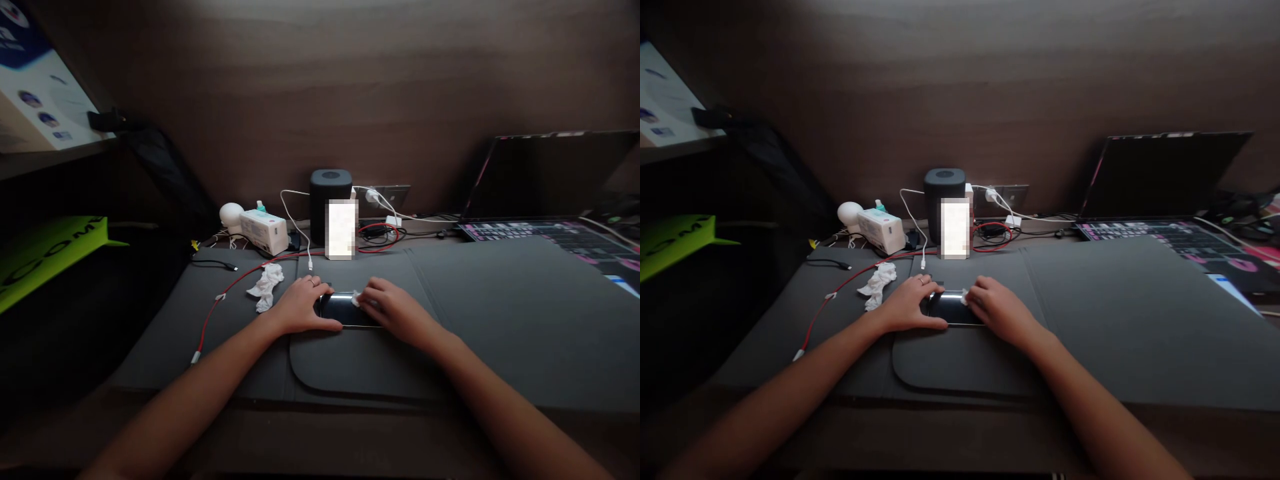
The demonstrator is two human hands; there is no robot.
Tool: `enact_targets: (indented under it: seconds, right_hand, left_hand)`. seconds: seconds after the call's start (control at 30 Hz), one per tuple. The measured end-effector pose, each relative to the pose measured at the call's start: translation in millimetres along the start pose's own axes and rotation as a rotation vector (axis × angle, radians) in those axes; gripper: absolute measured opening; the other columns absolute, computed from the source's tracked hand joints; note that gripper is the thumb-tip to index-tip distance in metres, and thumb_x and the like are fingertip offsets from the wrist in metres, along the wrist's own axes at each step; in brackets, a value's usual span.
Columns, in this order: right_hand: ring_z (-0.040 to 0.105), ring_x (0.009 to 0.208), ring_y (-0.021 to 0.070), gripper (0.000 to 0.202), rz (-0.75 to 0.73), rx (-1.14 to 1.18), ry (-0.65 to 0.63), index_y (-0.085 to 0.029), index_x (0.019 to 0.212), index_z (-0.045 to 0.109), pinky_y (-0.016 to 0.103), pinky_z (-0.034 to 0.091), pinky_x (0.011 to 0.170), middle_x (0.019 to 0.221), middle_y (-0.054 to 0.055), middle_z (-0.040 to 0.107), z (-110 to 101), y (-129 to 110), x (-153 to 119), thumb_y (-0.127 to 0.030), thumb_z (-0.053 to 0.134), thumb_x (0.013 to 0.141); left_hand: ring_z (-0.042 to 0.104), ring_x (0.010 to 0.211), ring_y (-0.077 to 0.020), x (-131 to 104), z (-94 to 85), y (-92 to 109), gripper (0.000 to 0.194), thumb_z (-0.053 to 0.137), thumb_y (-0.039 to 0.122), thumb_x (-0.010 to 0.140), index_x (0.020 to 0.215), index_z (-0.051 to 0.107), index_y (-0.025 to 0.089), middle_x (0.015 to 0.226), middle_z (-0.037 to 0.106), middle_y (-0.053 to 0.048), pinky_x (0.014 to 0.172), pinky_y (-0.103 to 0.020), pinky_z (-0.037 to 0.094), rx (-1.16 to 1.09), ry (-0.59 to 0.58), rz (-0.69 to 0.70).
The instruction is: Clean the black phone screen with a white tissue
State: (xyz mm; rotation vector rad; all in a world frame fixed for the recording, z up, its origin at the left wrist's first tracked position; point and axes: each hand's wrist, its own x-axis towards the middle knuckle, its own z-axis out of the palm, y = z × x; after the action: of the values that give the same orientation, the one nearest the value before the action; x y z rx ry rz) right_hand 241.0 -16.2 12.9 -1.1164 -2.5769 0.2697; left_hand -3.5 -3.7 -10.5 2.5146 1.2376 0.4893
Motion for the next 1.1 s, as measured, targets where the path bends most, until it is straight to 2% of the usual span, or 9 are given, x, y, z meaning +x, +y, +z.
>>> enact_targets:
  seconds: [0.07,0.23,0.43,0.6,0.77,0.97,1.1]
  right_hand:
    - [0.055,0.078,0.0193,0.021,0.024,-0.035,0.024,-0.017,0.086,0.064,0.03,0.044,0.071,0.088,0.007,0.056,0,0,0,-0.022,0.048,0.099]
    - [0.055,0.081,0.0196,0.018,-0.091,-0.002,-0.041,-0.018,0.095,0.066,0.029,0.043,0.069,0.094,0.008,0.058,4,-7,1,-0.024,0.049,0.099]
    - [0.055,0.079,0.0194,0.023,0.036,-0.04,0.032,-0.017,0.086,0.065,0.03,0.044,0.072,0.089,0.008,0.057,3,0,1,-0.022,0.048,0.1]
    - [0.055,0.081,0.0194,0.021,-0.069,-0.024,-0.027,-0.019,0.095,0.067,0.029,0.043,0.069,0.091,0.008,0.059,8,-11,4,-0.024,0.048,0.1]
    - [0.056,0.074,0.0179,0.023,0.066,0.0,-0.015,-0.018,0.087,0.067,0.028,0.043,0.068,0.087,0.007,0.057,-5,3,-1,-0.025,0.049,0.099]
    - [0.055,0.078,0.0187,0.022,-0.047,-0.001,-0.036,-0.019,0.092,0.069,0.028,0.041,0.066,0.09,0.007,0.059,5,-10,4,-0.025,0.049,0.1]
    - [0.056,0.075,0.0181,0.024,0.048,-0.003,-0.004,-0.018,0.086,0.067,0.028,0.043,0.068,0.087,0.007,0.058,-1,1,3,-0.024,0.049,0.099]
  left_hand:
    - [0.057,0.101,-0.028,0,-0.3,0,0.068,0.073,0.072,0.068,0.114,0.065,0.023,0.105,0.06,-0.006,0.09,-0.039,0.047,0.003,-0.004,0.002]
    - [0.058,0.102,-0.0279,0,-0.2,0,0.068,0.073,0.072,0.067,0.115,0.065,0.024,0.105,0.059,-0.006,0.09,-0.039,0.047,-0.005,0.001,-0.009]
    - [0.057,0.103,-0.0287,0,0.2,0,0.069,0.072,0.072,0.067,0.115,0.065,0.024,0.105,0.059,-0.006,0.091,-0.04,0.047,0.001,0.002,-0.001]
    - [0.057,0.103,-0.0285,-1,0.0,0,0.069,0.073,0.072,0.067,0.115,0.065,0.024,0.105,0.059,-0.007,0.09,-0.039,0.047,-0.004,0.0,-0.009]
    - [0.057,0.103,-0.0286,0,-0.6,0,0.068,0.072,0.072,0.067,0.116,0.064,0.024,0.105,0.059,-0.007,0.09,-0.04,0.047,-0.001,-0.008,-0.011]
    - [0.056,0.106,-0.0294,0,0.2,-1,0.07,0.072,0.073,0.066,0.116,0.064,0.024,0.108,0.059,-0.007,0.092,-0.04,0.047,0.0,-0.006,-0.016]
    - [0.057,0.104,-0.0286,0,-0.5,-1,0.071,0.072,0.073,0.067,0.116,0.064,0.023,0.106,0.059,-0.007,0.092,-0.04,0.047,-0.007,-0.013,-0.013]
